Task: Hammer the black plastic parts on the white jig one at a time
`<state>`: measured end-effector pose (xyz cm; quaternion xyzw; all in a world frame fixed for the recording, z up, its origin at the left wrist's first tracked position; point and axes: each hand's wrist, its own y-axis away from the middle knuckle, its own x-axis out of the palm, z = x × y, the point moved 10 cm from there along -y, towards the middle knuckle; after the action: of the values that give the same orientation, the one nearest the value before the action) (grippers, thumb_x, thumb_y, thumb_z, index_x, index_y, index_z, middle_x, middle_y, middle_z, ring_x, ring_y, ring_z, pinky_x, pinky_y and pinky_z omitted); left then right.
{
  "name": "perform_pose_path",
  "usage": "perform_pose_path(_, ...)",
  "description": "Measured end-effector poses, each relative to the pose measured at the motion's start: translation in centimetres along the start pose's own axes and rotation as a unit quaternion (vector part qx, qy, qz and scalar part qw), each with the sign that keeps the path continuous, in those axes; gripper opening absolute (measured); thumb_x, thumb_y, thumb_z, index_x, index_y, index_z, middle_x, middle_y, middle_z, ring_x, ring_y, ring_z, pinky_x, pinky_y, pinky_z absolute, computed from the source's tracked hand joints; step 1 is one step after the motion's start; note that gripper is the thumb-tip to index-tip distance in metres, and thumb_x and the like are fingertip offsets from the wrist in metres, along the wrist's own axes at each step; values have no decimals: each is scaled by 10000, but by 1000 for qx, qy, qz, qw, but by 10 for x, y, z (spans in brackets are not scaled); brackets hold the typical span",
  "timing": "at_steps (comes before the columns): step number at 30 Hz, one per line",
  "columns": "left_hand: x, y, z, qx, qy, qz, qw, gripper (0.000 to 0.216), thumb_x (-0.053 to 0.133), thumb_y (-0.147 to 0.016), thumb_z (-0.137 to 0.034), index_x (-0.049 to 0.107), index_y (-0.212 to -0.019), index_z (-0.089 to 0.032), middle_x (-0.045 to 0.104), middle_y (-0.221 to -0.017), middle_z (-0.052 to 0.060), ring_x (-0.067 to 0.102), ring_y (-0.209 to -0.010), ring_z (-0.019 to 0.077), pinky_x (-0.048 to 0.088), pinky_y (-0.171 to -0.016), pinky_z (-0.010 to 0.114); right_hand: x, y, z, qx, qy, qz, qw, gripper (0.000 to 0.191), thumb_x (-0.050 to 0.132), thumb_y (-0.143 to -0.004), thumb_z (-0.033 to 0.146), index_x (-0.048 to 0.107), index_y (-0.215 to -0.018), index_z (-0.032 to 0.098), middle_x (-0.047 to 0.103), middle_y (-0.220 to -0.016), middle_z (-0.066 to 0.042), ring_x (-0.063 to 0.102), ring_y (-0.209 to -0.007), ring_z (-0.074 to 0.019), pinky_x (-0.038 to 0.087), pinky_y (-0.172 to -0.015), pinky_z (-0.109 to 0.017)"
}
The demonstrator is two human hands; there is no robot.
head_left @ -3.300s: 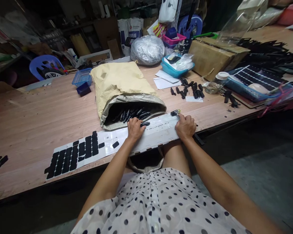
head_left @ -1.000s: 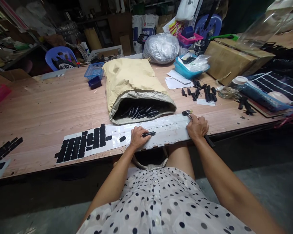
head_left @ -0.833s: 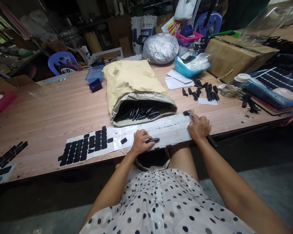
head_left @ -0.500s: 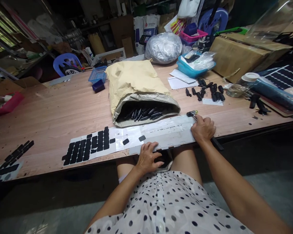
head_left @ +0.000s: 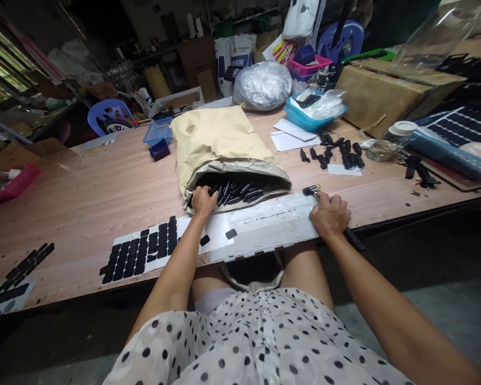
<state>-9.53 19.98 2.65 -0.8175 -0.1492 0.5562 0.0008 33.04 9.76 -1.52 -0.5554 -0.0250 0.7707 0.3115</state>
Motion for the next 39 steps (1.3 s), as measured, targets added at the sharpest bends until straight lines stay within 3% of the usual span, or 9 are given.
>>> perform_pose_path(4, -1, -3, 1, -11, -7, -3, 1000, 88, 721, -864, -320, 753, -912, -254, 681, -1043, 89, 645, -1103, 322, 531, -918, 422, 0, -1, 1, 6, 24, 7, 1000, 383, 545, -864, 190, 738, -1194, 200, 599, -1013, -158, 514, -954, -302, 355, -742, -387)
perform_pose_path(7, -10, 10, 2, 4, 8, -13, 1000, 80, 707, -880, -308, 748, -912, -248, 675, -1036, 80, 635, -1076, 306, 517, -929, 419, -3, -1, 3, 11, 38, 11, 999, 392, 519, -877, 180, 739, -1200, 201, 611, -1024, -163, 519, -960, -305, 350, -745, -388)
perform_pose_path(10, -11, 46, -12, 90, 51, 13, 995, 92, 704, -893, -317, 752, -935, -251, 681, -1002, 65, 621, -1023, 284, 506, -925, 411, -5, -1, 5, 15, 44, 18, 999, 404, 508, -881, 175, 738, -1212, 200, 619, -1045, -170, 521, -977, -312, 346, -748, -390)
perform_pose_path(13, 7, 101, -37, 202, 91, 99, 970, 77, 741, -868, -315, 753, -927, -267, 693, -954, 42, 611, -978, 264, 497, -900, 400, -4, 0, 4, 18, 42, 22, 999, 410, 507, -882, 172, 737, -1221, 203, 617, -1061, -173, 518, -990, -316, 350, -753, -394)
perform_pose_path(17, 28, 145, -52, 225, 106, 152, 956, 68, 751, -855, -297, 753, -916, -267, 704, -940, 41, 604, -960, 261, 490, -879, 408, -4, -1, 0, 18, 24, 13, 999, 401, 523, -883, 179, 743, -1217, 213, 601, -1041, -159, 505, -964, -298, 355, -755, -385)
perform_pose_path(25, 44, 143, -60, 184, 145, 164, 958, 142, 780, -821, -303, 784, -961, -284, 715, -963, 35, 582, -996, 267, 475, -940, 433, -16, 0, -6, 57, -87, 63, 993, 400, 524, -898, 202, 734, -1238, 230, 565, -939, -90, 511, -852, -244, 411, -766, -370)
perform_pose_path(29, 49, 143, -62, 183, 156, 175, 955, 162, 744, -859, -294, 811, -1005, -307, 717, -939, 33, 579, -1005, 266, 461, -957, 442, -34, 35, 34, -11, -247, 87, 965, 382, 504, -915, 269, 728, -1220, 215, 616, -864, -51, 546, -771, -213, 494, -780, -369)
perform_pose_path(32, 51, 143, -62, 180, 159, 180, 954, 197, 765, -843, -295, 817, -1032, -313, 718, -943, 32, 576, -1008, 267, 451, -970, 449, -41, 70, 69, -68, -329, 122, 934, 363, 516, -931, 313, 734, -1209, 230, 682, -921, -56, 582, -773, -203, 533, -772, -360)
perform_pose_path(39, 52, 138, -64, 168, 173, 193, 951, 153, 780, -824, -259, 816, -970, -290, 737, -950, 29, 580, -1023, 263, 445, -980, 436, -34, 112, 110, -133, -354, 184, 907, 349, 520, -937, 258, 755, -1195, 240, 722, -947, -61, 647, -827, -205, 566, -823, -357)
